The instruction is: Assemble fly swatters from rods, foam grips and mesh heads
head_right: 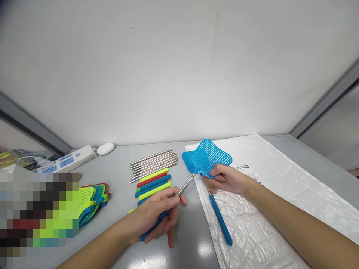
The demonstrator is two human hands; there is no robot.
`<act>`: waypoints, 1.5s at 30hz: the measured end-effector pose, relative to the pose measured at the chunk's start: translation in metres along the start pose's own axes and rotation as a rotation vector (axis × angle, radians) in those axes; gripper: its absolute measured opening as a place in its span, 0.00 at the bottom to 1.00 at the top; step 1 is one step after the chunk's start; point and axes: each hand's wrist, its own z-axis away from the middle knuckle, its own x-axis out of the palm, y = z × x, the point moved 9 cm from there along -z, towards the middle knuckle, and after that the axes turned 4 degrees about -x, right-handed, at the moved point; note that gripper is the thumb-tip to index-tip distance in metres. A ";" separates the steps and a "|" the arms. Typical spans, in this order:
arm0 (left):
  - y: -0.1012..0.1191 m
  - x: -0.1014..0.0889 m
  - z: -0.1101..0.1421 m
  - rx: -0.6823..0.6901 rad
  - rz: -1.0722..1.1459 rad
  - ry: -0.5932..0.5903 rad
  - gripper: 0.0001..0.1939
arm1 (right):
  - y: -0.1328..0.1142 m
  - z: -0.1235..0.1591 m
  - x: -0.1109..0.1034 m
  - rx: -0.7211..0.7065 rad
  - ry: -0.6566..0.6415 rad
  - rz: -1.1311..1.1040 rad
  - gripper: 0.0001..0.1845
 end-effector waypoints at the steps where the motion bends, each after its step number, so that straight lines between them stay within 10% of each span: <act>1: 0.000 0.000 0.000 -0.001 -0.002 -0.002 0.10 | 0.000 0.001 0.000 0.001 -0.004 -0.001 0.23; 37: 0.006 0.006 0.003 0.005 0.028 -0.053 0.13 | 0.004 0.011 0.005 0.118 0.011 0.166 0.23; 45: 0.007 0.004 0.001 0.035 0.029 -0.021 0.14 | -0.005 0.007 -0.016 -0.099 0.540 0.132 0.23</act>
